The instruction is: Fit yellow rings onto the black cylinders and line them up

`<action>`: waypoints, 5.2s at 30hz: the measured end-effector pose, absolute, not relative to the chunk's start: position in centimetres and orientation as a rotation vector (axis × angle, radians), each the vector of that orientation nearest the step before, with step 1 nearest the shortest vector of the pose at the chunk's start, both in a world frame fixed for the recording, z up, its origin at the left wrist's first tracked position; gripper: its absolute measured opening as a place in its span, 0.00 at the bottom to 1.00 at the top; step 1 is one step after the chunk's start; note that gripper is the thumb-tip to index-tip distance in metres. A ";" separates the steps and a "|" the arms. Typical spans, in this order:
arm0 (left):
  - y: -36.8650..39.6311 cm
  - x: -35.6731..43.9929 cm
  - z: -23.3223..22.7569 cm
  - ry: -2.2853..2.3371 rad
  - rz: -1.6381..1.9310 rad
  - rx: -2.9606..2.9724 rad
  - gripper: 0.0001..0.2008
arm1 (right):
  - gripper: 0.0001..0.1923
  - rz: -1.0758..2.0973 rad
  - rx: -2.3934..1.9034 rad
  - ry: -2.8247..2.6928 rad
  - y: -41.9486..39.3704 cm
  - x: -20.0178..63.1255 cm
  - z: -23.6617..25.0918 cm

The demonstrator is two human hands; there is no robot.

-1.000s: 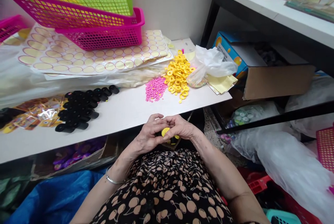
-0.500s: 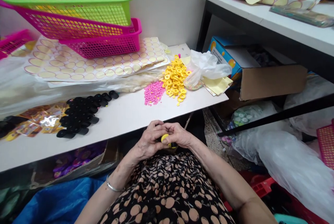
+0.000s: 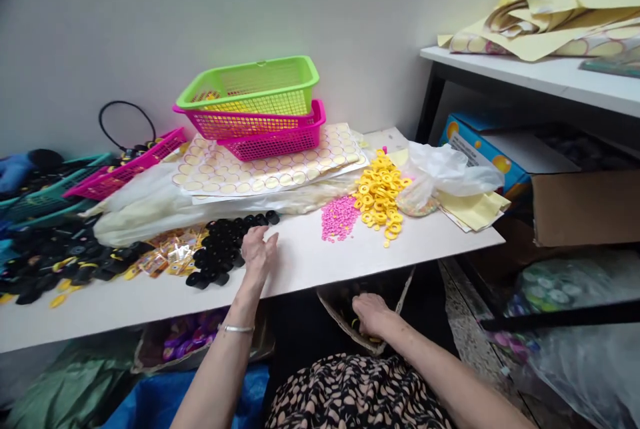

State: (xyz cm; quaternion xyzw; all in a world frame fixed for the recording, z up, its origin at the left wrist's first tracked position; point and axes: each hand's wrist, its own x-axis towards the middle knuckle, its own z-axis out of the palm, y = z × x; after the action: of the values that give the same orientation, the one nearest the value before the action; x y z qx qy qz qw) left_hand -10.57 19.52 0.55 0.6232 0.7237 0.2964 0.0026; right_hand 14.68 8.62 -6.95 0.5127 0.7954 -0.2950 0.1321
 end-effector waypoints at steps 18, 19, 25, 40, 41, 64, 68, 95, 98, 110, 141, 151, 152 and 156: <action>22.6 -8.1 -0.2 2.086 1.034 1.843 0.13 | 0.06 -1.645 1.554 2.535 12.4 17.7 -2.0; 21.9 -7.4 -0.6 1.990 1.038 1.744 0.14 | 0.07 -1.594 1.723 2.656 13.3 17.9 -1.5; 18.3 -3.5 -2.2 1.626 1.076 1.456 0.16 | 0.07 -0.781 2.200 2.859 17.5 16.7 -1.8; 17.2 -2.0 -4.1 1.483 1.205 1.528 0.14 | 0.11 -0.236 2.034 2.771 19.1 14.3 -2.7; 17.2 -2.0 -4.2 1.473 1.203 1.543 0.14 | 0.11 -0.234 2.037 2.769 19.1 14.3 -2.7; 17.1 -2.1 -4.1 1.454 1.235 1.685 0.13 | 0.07 -0.690 2.074 2.582 17.8 13.1 -0.9; 17.0 -2.0 -3.8 1.459 1.215 1.728 0.12 | 0.07 -0.656 2.143 2.709 17.3 13.1 -1.7; 17.5 -2.2 -4.5 1.436 1.244 1.763 0.14 | 0.07 -0.567 2.055 2.969 18.2 14.0 1.5; 17.5 -2.3 -4.6 1.448 1.237 1.768 0.15 | 0.10 -0.146 2.616 2.506 16.8 16.8 0.5; 17.2 -2.4 -4.6 1.483 1.221 1.742 0.19 | 0.12 0.123 2.323 2.087 15.6 19.7 -1.4; 11.8 -0.1 0.4 1.155 1.303 0.504 0.10 | 0.21 -2.251 2.087 2.394 11.5 12.3 2.3; 13.6 -1.0 0.3 1.238 1.449 0.453 0.09 | 0.11 -0.688 2.037 3.086 14.5 11.4 1.4; 14.0 -1.3 0.0 1.289 1.487 0.463 0.10 | 0.12 -0.667 2.035 3.084 15.0 11.4 1.3; 15.7 -1.9 -0.9 1.389 1.497 0.464 0.12 | 0.11 -0.605 1.973 3.040 16.8 11.1 0.8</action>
State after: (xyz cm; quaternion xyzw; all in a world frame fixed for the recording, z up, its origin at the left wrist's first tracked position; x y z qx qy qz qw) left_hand -1.90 15.70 -0.89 0.1919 0.5744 0.6189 0.5002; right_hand 11.11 16.76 0.82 0.5180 0.7983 -0.1587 -0.2632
